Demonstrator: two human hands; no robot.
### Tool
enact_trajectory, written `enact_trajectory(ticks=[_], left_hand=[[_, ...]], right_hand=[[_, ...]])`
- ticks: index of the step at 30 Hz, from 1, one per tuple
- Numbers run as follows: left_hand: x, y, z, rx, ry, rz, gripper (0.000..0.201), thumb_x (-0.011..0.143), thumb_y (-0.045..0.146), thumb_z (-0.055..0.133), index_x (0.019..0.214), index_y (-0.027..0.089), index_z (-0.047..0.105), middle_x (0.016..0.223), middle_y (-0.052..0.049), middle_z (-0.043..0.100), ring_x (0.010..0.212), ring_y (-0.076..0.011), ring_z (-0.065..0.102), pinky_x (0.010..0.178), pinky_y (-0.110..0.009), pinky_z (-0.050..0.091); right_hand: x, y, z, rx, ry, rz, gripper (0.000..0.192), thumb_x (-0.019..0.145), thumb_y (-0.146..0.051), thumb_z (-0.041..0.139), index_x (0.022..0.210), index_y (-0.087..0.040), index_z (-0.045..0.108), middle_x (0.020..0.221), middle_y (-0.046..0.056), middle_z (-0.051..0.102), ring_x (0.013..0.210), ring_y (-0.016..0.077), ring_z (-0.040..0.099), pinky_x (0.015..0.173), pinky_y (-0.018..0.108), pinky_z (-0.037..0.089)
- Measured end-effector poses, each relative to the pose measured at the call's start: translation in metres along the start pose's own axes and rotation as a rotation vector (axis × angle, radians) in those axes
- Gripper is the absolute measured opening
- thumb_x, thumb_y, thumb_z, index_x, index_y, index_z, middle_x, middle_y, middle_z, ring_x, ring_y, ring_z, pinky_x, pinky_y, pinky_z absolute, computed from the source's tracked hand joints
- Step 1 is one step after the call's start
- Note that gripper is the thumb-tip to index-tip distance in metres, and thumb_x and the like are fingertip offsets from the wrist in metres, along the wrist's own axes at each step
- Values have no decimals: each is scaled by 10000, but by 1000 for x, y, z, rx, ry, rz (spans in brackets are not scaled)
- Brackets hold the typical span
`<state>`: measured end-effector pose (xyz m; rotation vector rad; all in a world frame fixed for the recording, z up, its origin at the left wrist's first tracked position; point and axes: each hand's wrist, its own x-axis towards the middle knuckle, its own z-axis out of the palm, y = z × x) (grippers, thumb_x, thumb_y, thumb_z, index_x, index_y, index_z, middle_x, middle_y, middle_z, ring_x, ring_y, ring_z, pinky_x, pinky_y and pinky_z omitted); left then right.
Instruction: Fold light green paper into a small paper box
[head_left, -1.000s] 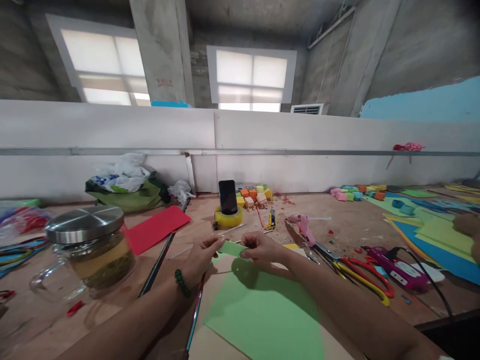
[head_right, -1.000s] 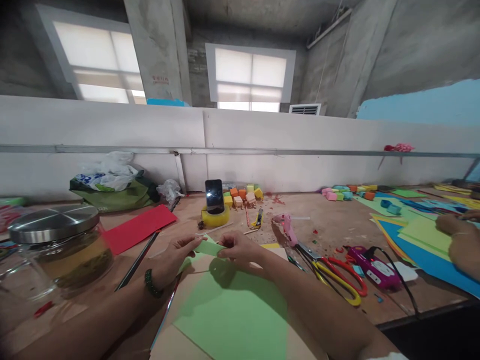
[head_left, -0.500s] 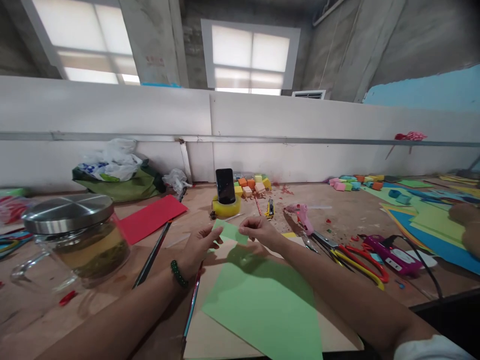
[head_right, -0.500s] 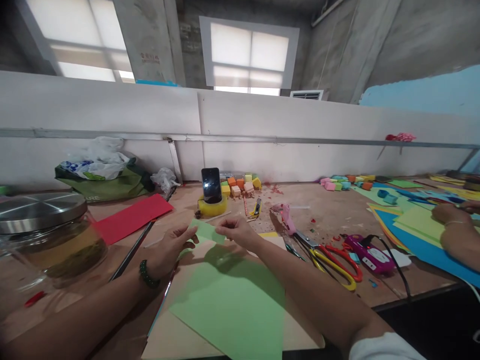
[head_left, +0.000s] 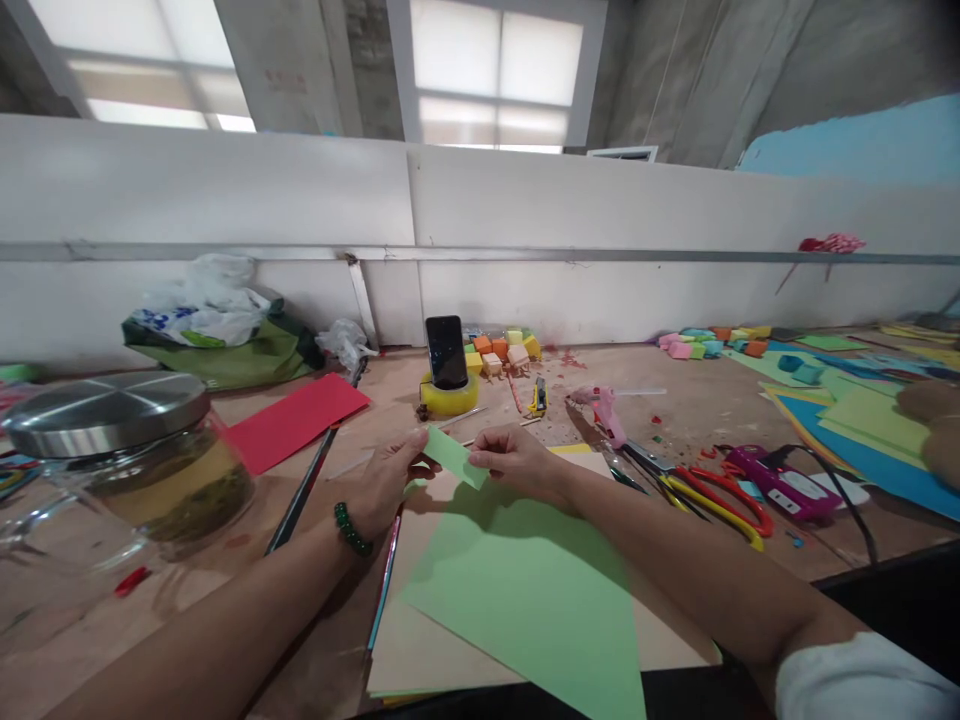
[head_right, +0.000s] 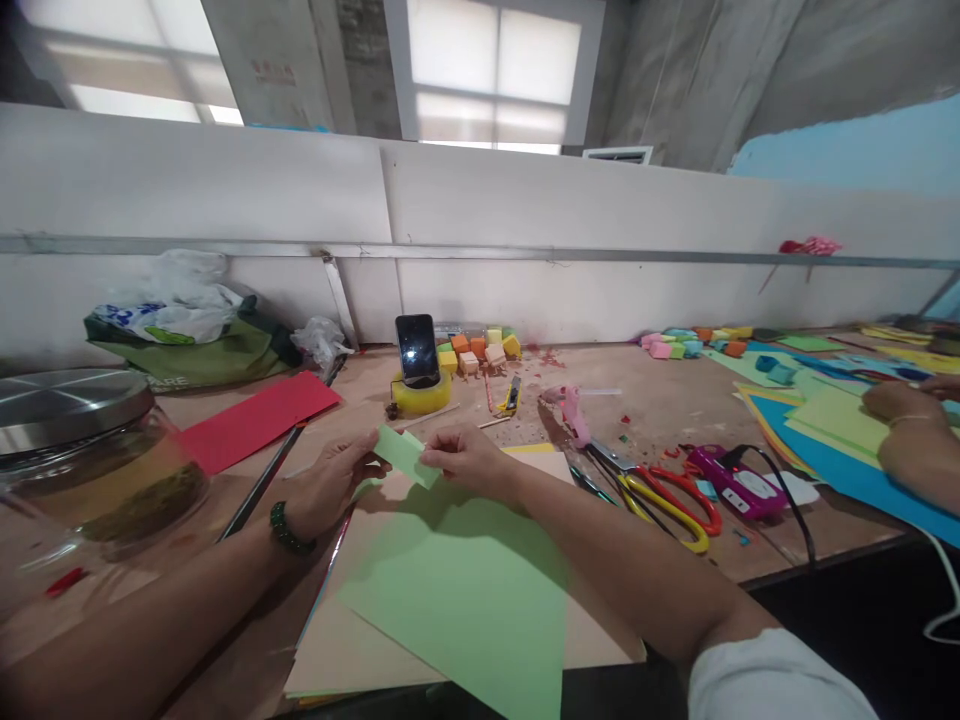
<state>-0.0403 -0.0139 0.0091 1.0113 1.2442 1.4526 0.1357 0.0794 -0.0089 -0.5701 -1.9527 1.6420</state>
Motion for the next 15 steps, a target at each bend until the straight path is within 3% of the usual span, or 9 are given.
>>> enact_trajectory(ticks=[4, 7, 10, 15], left_hand=[[-2, 1, 2, -11, -20, -2, 464, 626, 573, 723, 762, 133, 661, 667, -19, 623, 607, -135, 559, 555, -234, 460], [-5, 4, 4, 18, -122, 0, 478, 631, 573, 728, 836, 148, 660, 770, -29, 628, 685, -149, 579, 565, -233, 465], [-9, 6, 6, 113, -232, 2, 458, 633, 538, 754, 872, 157, 662, 816, -26, 625, 739, -152, 577, 641, -256, 490], [-12, 7, 8, 225, -279, 25, 512, 665, 563, 715, 988, 169, 660, 908, -52, 667, 786, -174, 580, 676, -279, 481]], right_hand=[[0, -5, 1, 54, 24, 9, 443, 631, -558, 742, 622, -154, 560, 508, -62, 470, 460, 59, 390, 458, 205, 283], [-1, -10, -1, 100, 31, 6, 450, 626, -566, 748, 652, -151, 579, 541, -50, 516, 471, 65, 439, 480, 209, 332], [-2, -13, -2, 105, -25, 18, 450, 639, -572, 744, 674, -149, 593, 586, -40, 553, 491, 69, 487, 502, 210, 371], [-5, -13, 0, 99, -167, 82, 456, 661, -595, 717, 696, -156, 596, 644, -32, 568, 552, 81, 526, 555, 221, 428]])
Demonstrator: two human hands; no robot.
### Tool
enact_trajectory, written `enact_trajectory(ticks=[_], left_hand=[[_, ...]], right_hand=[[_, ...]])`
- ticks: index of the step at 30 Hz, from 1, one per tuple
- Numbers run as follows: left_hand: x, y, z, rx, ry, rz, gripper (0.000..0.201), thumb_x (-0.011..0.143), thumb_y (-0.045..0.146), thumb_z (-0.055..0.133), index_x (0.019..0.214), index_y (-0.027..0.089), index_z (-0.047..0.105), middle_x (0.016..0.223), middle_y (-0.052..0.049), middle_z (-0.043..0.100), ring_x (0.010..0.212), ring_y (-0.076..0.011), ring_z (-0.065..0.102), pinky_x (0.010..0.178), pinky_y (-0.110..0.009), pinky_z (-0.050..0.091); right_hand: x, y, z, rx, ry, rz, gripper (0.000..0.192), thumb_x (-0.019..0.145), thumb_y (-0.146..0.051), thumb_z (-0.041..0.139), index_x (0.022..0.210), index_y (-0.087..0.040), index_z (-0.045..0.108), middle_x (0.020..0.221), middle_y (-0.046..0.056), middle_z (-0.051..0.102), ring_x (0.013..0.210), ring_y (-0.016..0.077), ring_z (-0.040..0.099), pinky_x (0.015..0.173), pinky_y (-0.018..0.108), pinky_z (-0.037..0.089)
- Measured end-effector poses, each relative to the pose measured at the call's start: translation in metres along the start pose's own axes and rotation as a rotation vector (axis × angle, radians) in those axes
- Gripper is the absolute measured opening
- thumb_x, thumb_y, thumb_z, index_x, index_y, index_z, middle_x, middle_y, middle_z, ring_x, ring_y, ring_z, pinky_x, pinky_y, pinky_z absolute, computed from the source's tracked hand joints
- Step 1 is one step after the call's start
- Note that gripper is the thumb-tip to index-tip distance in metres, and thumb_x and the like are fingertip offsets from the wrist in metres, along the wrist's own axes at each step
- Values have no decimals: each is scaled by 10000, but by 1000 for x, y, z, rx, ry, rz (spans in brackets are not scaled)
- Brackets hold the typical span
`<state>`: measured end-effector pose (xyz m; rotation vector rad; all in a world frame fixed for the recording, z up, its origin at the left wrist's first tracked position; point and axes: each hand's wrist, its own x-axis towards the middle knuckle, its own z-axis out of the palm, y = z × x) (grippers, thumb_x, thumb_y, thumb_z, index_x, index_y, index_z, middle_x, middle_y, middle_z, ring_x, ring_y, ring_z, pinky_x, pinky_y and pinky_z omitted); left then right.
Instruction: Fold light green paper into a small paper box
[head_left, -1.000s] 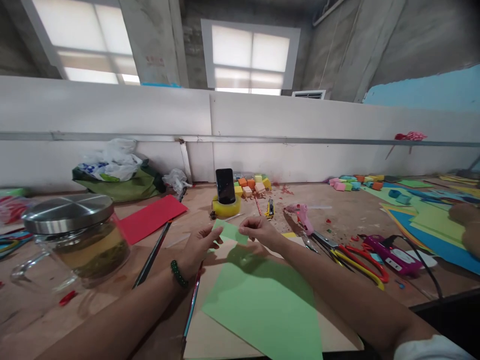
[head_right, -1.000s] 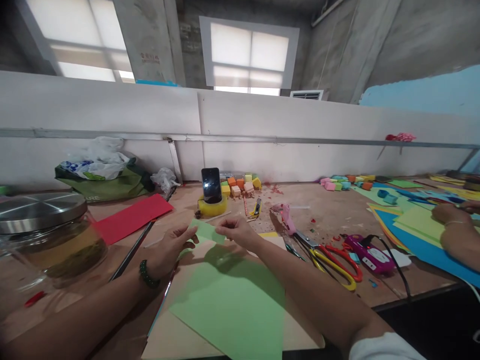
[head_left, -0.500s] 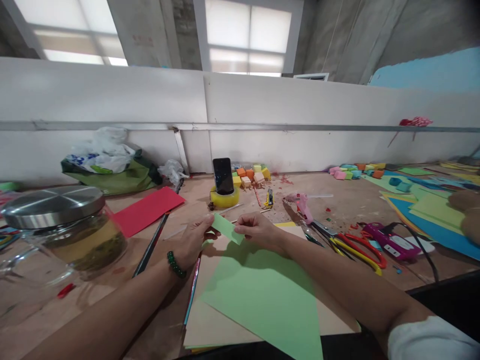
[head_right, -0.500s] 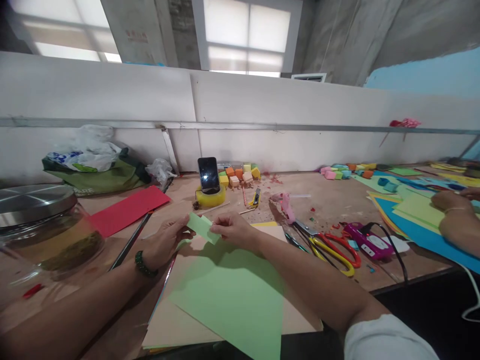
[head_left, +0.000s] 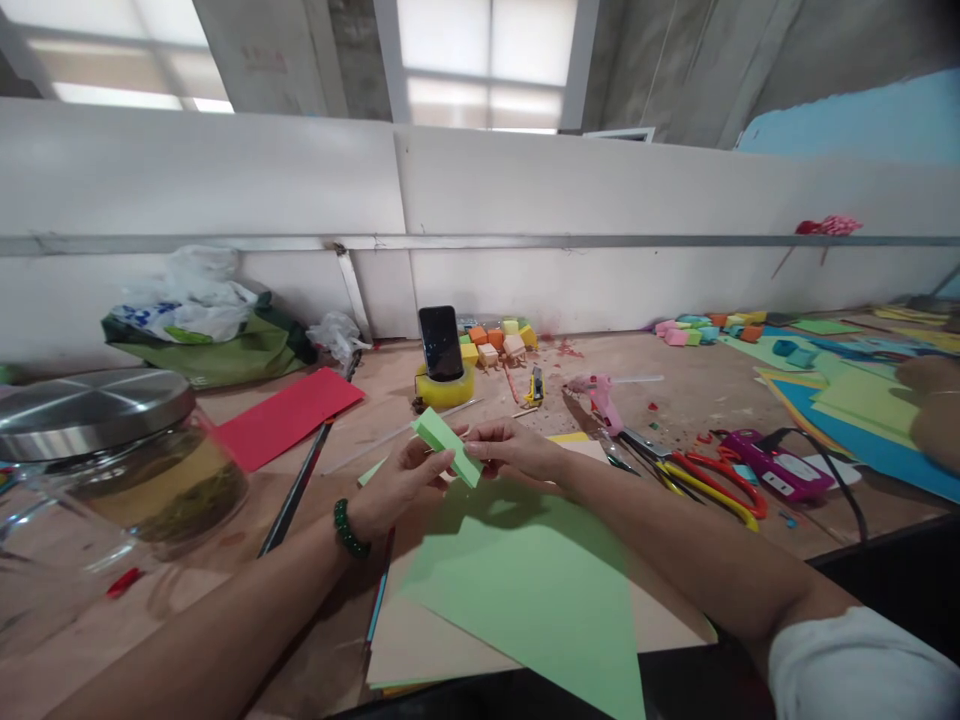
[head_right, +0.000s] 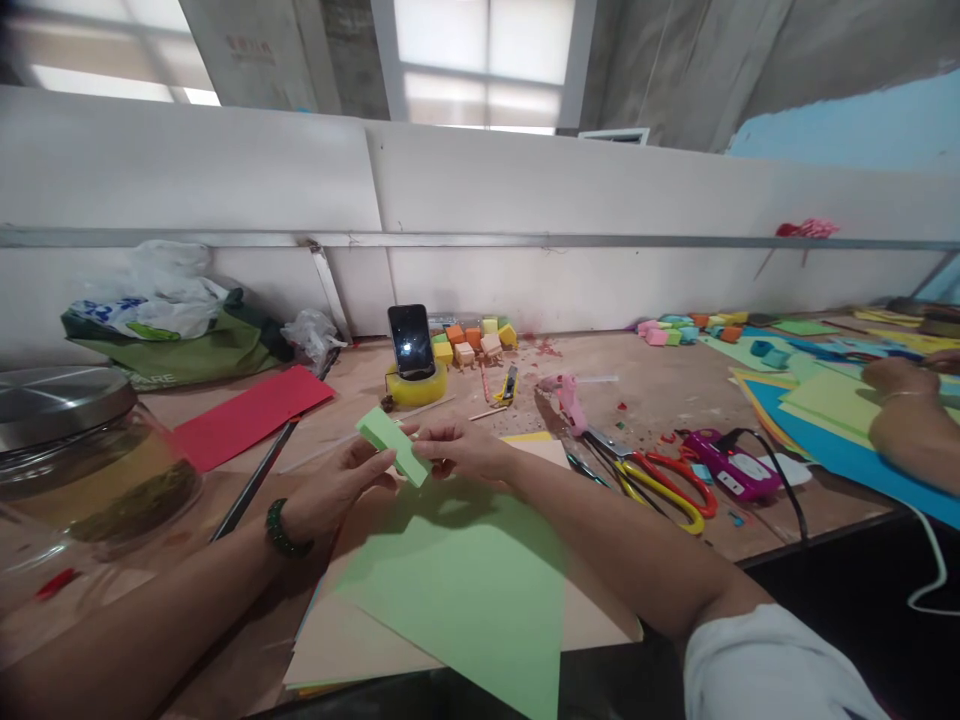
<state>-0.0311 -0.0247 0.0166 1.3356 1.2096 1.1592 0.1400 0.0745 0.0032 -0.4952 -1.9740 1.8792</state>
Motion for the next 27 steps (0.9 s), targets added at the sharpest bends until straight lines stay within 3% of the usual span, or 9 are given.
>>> enact_trajectory(ticks=[2, 5, 8, 11, 15, 18, 20, 23, 27], left_hand=[[0, 1, 0, 28, -12, 1, 518, 675, 571, 699, 992, 163, 659, 966, -68, 675, 820, -183, 587, 688, -277, 477], [-1, 2, -1, 31, -4, -25, 501, 701, 579, 670, 969, 156, 652, 958, -72, 676, 832, -189, 602, 713, -286, 487], [-1, -1, 0, 89, -137, -118, 476, 713, 567, 657, 918, 137, 667, 809, -60, 673, 674, -159, 590, 604, -260, 472], [-2, -4, 2, 191, -294, -153, 478, 730, 575, 625, 856, 117, 685, 699, -41, 651, 490, -97, 478, 464, -219, 380], [-2, -6, 3, 224, -253, -132, 518, 771, 608, 527, 704, 113, 665, 618, -33, 618, 499, -104, 477, 465, -216, 373], [-1, -7, 1, 276, -244, -161, 485, 780, 577, 504, 776, 119, 663, 615, -17, 607, 489, -109, 482, 441, -209, 368], [-1, -8, 0, 420, -189, -114, 411, 802, 484, 503, 922, 129, 672, 655, -14, 628, 511, -120, 508, 460, -217, 394], [-5, -6, 3, 835, -72, 110, 366, 786, 271, 547, 1127, 177, 642, 850, -44, 680, 703, -169, 595, 607, -257, 463], [-16, 2, 14, 1297, -213, 217, 263, 836, 144, 476, 958, 196, 702, 975, -76, 664, 870, -214, 616, 717, -295, 473]], right_hand=[[0, -1, 1, -77, 2, -23, 443, 694, -585, 692, 669, -156, 585, 602, -35, 544, 540, 81, 502, 538, 218, 411], [-2, -5, 2, -152, 154, -138, 390, 742, -535, 668, 692, -164, 559, 628, -33, 537, 544, 79, 471, 522, 213, 393], [-6, -11, 4, -144, 243, -264, 374, 755, -511, 664, 894, -177, 570, 815, -3, 571, 659, 98, 521, 583, 225, 433], [-8, -12, 7, -198, 173, -290, 439, 736, -488, 700, 1024, -180, 578, 902, 23, 588, 736, 119, 549, 634, 246, 457], [-6, -9, 2, -194, 46, -220, 386, 675, -476, 753, 845, -151, 634, 701, -10, 578, 607, 102, 516, 572, 241, 432], [-3, -8, -9, -126, -16, -146, 393, 638, -460, 773, 840, -144, 658, 724, -1, 618, 636, 106, 545, 605, 244, 441], [-2, -9, -16, -151, -39, -85, 360, 652, -434, 757, 844, -141, 674, 747, 7, 642, 659, 109, 561, 634, 248, 450], [-2, -8, -24, -333, -44, 24, 275, 675, -363, 715, 826, -134, 690, 719, -2, 644, 637, 104, 547, 625, 237, 438], [0, -3, -31, -557, 15, 99, 152, 657, -253, 690, 746, -130, 685, 666, -15, 628, 607, 96, 513, 589, 218, 403]])
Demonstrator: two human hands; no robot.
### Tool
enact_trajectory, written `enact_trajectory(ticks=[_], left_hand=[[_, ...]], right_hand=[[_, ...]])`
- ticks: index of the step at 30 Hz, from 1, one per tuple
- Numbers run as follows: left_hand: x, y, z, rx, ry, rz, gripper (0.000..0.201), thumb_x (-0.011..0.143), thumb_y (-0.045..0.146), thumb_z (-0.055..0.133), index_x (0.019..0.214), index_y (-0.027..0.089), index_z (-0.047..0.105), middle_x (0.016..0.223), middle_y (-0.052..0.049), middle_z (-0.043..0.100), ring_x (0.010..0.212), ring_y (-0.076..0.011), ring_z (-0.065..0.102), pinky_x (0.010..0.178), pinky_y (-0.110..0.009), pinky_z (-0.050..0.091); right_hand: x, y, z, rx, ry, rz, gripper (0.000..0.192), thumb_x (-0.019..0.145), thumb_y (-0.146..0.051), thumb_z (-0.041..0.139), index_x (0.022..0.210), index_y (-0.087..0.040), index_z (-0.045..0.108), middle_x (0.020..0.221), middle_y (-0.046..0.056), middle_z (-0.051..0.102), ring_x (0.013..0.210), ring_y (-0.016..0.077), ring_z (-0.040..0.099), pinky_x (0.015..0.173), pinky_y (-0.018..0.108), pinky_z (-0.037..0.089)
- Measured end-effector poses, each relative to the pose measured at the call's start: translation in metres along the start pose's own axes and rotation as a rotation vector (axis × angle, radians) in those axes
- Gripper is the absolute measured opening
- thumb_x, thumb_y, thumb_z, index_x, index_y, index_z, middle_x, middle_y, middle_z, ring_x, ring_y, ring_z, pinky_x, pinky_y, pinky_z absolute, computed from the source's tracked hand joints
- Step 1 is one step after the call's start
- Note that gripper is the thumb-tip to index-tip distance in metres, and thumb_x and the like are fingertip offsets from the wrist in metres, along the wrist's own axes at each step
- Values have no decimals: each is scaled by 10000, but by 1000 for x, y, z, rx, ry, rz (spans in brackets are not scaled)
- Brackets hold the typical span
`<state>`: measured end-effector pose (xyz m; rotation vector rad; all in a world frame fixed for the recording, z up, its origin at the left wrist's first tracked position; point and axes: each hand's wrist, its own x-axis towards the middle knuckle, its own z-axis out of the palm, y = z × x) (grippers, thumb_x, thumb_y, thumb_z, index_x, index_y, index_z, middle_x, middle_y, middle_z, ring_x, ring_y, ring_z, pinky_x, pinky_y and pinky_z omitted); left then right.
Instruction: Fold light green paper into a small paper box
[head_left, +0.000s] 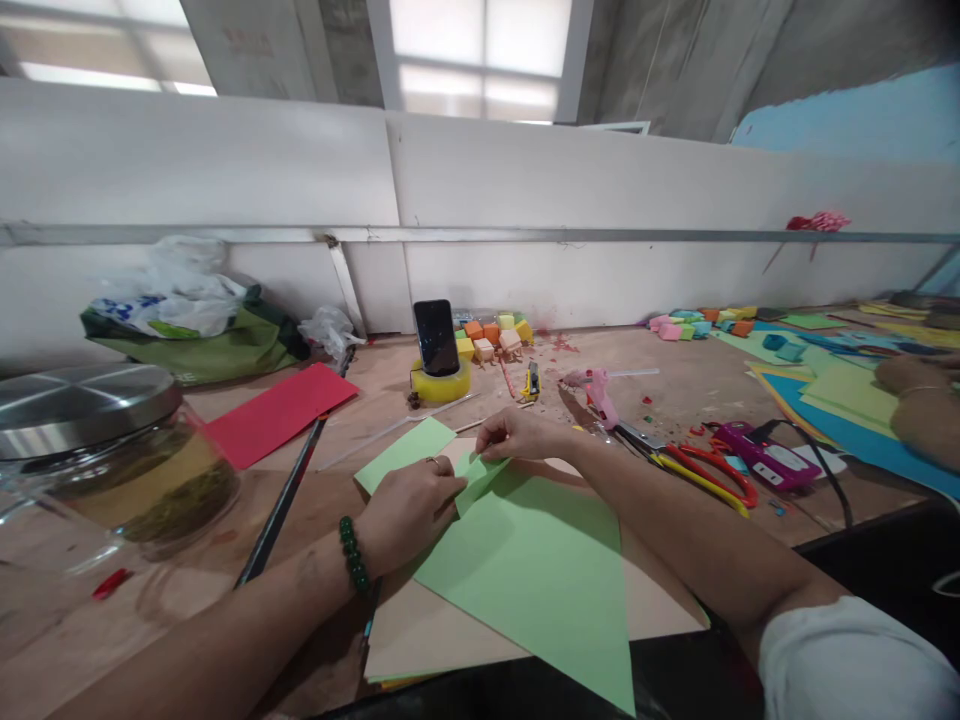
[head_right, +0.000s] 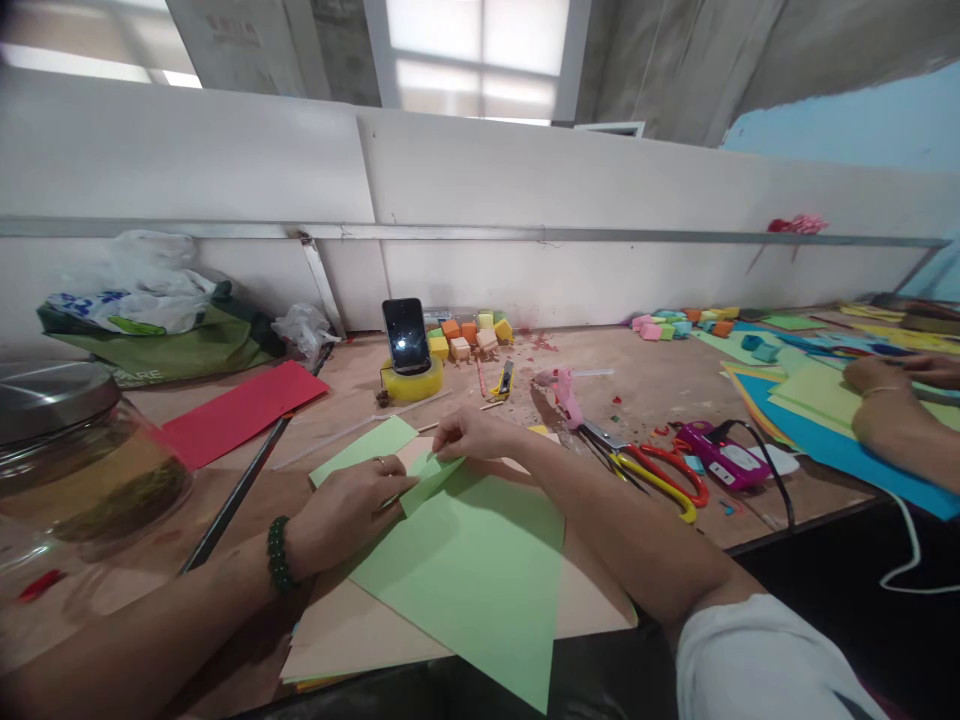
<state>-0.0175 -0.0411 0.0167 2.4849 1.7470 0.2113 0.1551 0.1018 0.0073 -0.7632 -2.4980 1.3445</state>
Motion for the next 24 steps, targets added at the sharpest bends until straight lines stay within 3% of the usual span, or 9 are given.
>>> enact_trajectory(ticks=[3, 10, 15, 24], left_hand=[[-3, 11, -3, 130, -60, -10, 298, 904, 153, 400, 876, 176, 696, 962, -94, 645, 851, -218, 612, 688, -297, 474], [-3, 22, -2, 215, -109, -57, 235, 915, 118, 426, 921, 131, 661, 939, -116, 635, 875, -225, 591, 716, -312, 490], [-3, 25, -1, 232, -71, -49, 236, 904, 95, 431, 851, 126, 659, 893, -118, 625, 842, -218, 576, 710, -313, 494], [-8, 32, -9, 240, -117, -108, 221, 893, 112, 480, 834, 110, 693, 918, -149, 658, 892, -250, 616, 697, -335, 502]], right_hand=[[3, 4, 1, -45, 13, 25, 162, 619, -239, 725, 735, -133, 682, 638, -22, 608, 603, 98, 501, 566, 211, 382], [11, -6, 10, -300, 38, 191, 314, 619, -449, 761, 695, -165, 654, 620, -28, 607, 590, 110, 518, 495, 209, 328], [14, -11, 4, -293, 13, 210, 229, 597, -334, 784, 688, -166, 657, 615, -32, 612, 593, 112, 530, 517, 209, 348], [18, 2, -7, -209, -19, 181, 92, 633, -164, 704, 718, -147, 675, 656, -27, 628, 645, 104, 548, 574, 188, 399]])
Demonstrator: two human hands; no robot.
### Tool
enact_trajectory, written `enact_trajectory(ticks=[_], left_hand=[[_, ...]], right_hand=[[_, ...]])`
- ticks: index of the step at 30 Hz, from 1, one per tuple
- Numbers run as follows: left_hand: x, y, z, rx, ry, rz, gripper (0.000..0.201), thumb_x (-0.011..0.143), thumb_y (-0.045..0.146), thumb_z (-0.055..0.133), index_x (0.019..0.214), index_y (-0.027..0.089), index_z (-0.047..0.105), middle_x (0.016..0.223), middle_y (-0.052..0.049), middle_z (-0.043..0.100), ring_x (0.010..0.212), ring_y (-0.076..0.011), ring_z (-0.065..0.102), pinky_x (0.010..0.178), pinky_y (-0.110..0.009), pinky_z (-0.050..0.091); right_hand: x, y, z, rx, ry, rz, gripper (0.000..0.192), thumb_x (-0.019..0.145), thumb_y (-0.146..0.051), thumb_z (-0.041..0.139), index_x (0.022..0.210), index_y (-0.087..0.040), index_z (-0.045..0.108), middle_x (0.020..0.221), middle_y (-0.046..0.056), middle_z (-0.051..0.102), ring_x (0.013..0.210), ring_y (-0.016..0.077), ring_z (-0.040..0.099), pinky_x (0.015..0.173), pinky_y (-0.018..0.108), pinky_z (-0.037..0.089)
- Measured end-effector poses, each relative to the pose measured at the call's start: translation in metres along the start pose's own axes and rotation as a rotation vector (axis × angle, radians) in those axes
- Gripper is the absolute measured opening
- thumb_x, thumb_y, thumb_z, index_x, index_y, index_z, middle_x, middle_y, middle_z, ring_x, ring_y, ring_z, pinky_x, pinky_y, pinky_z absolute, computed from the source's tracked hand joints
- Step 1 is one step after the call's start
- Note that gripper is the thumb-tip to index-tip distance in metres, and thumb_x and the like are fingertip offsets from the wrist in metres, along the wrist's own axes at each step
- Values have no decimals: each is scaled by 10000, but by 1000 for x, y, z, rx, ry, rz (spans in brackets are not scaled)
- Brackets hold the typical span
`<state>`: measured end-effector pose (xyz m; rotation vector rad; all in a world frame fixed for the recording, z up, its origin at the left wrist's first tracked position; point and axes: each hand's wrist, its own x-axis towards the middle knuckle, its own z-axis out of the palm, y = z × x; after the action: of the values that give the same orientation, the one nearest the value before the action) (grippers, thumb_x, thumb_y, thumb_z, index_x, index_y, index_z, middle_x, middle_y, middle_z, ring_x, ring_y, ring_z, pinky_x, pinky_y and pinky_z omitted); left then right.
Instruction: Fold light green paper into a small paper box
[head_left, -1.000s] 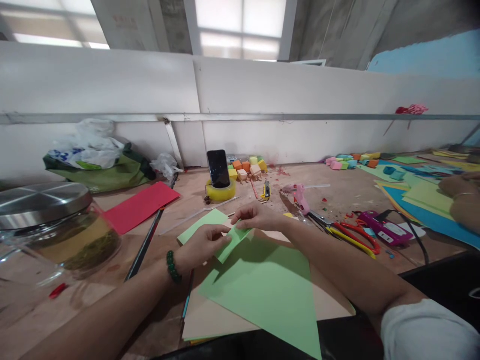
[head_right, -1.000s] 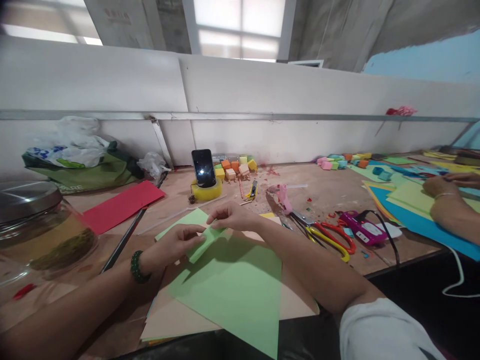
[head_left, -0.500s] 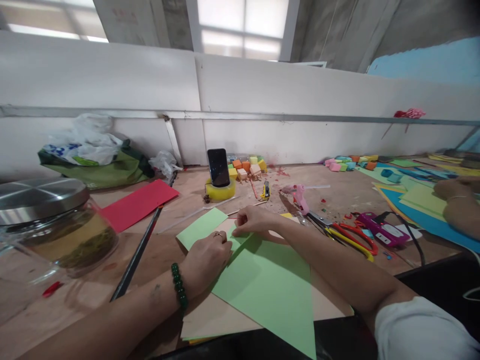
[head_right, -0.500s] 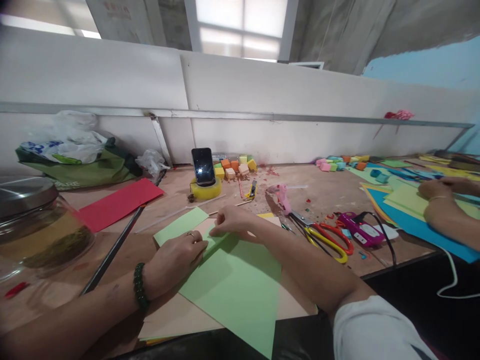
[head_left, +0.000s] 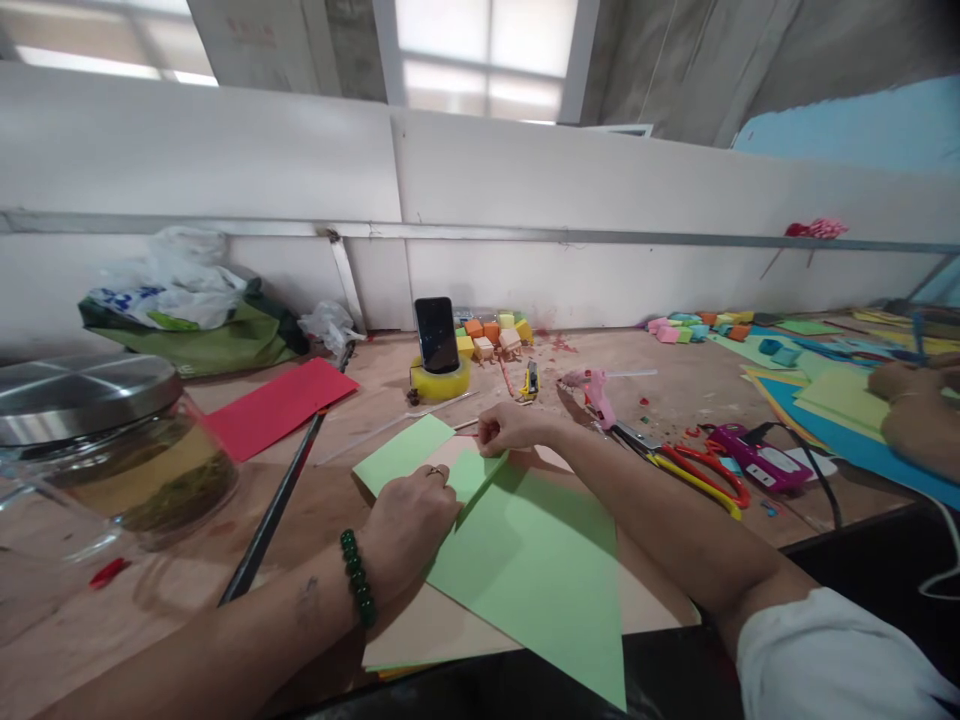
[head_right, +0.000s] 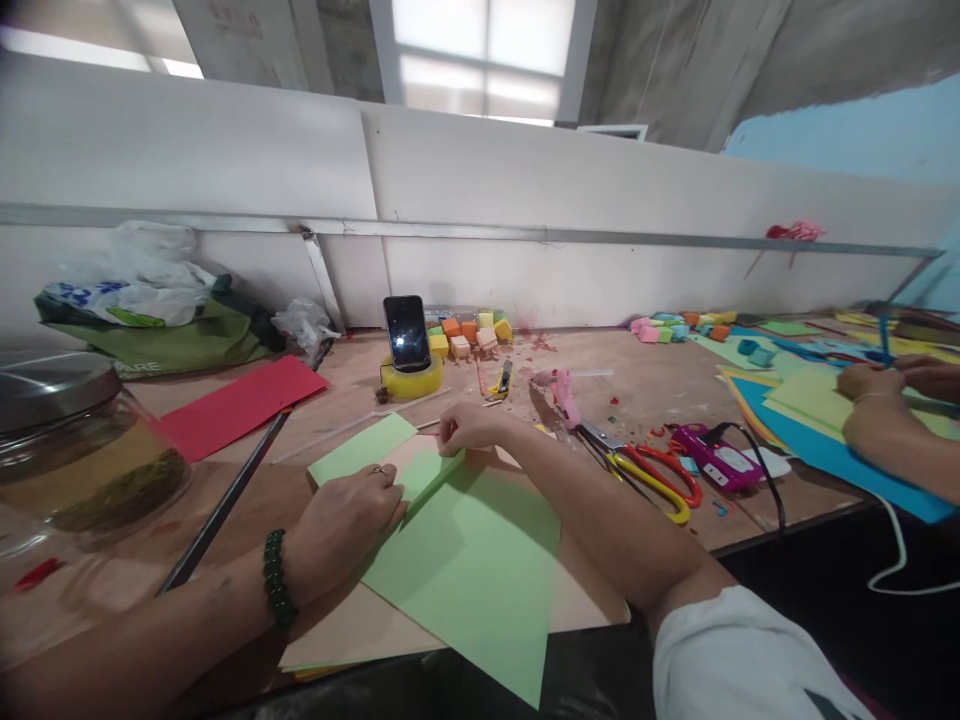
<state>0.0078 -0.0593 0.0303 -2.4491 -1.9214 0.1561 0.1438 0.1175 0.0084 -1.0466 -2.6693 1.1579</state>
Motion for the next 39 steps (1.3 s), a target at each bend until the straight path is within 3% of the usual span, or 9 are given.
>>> enact_trajectory(ticks=[8, 14, 17, 20, 23, 28, 32, 35, 39], left_hand=[[-3, -1, 2, -24, 40, -19, 206, 869, 102, 504, 788, 115, 693, 860, -143, 660, 831, -234, 631, 656, -315, 494], [-3, -1, 0, -13, -21, -15, 204, 862, 67, 489, 816, 96, 686, 877, -151, 663, 832, -250, 637, 674, -330, 501], [-2, 0, -2, -29, -25, -4, 207, 852, 50, 487, 807, 99, 683, 883, -151, 661, 832, -254, 632, 688, -334, 502], [-3, 2, -4, -1, -66, 38, 238, 837, 19, 472, 803, 114, 687, 899, -143, 662, 874, -253, 621, 723, -331, 500], [-6, 2, -6, -5, -66, 56, 269, 827, 7, 453, 800, 125, 693, 900, -144, 663, 884, -254, 614, 728, -336, 501], [-9, 3, -9, -3, -64, 15, 262, 839, 10, 442, 829, 97, 689, 937, -164, 665, 891, -256, 624, 775, -356, 507], [-8, 3, -10, -21, -104, 8, 241, 847, 13, 456, 843, 71, 691, 948, -181, 666, 918, -276, 632, 794, -368, 511], [-6, 1, -8, -54, -61, 13, 210, 848, 31, 484, 864, 58, 692, 943, -190, 668, 905, -294, 639, 793, -399, 521], [-5, 1, -5, -38, -55, 35, 210, 861, 52, 482, 885, 56, 690, 931, -188, 668, 898, -304, 639, 777, -419, 528]], right_hand=[[-4, 0, -8, 36, -31, 7, 109, 643, -127, 679, 748, -158, 690, 700, -24, 645, 641, 96, 539, 577, 185, 393], [-2, 4, -7, 47, -27, 9, 153, 653, -120, 672, 801, -160, 679, 693, -33, 626, 631, 93, 532, 560, 182, 390], [-3, 4, -7, 39, -27, 9, 158, 702, -226, 695, 845, -163, 676, 699, -27, 627, 647, 104, 547, 569, 192, 399], [-2, 3, -6, 6, 9, 17, 297, 662, -379, 763, 845, -162, 675, 713, -14, 625, 666, 126, 550, 560, 208, 385], [0, 3, -5, -15, 41, 21, 312, 620, -334, 801, 842, -155, 673, 711, -14, 609, 671, 125, 543, 556, 204, 379], [-5, 4, -8, 4, 41, 7, 244, 671, -238, 751, 881, -155, 660, 670, -32, 576, 629, 101, 519, 550, 189, 379], [-18, 2, -8, 19, 59, -23, 263, 776, -381, 658, 897, -150, 625, 700, -21, 579, 621, 104, 509, 554, 206, 387], [-24, 0, -6, -52, 66, -46, 362, 699, -468, 720, 844, -156, 609, 721, -13, 577, 637, 114, 503, 550, 212, 376], [-23, -2, -4, -157, 52, -27, 396, 605, -426, 798, 838, -164, 613, 753, -3, 593, 666, 131, 526, 563, 219, 383]])
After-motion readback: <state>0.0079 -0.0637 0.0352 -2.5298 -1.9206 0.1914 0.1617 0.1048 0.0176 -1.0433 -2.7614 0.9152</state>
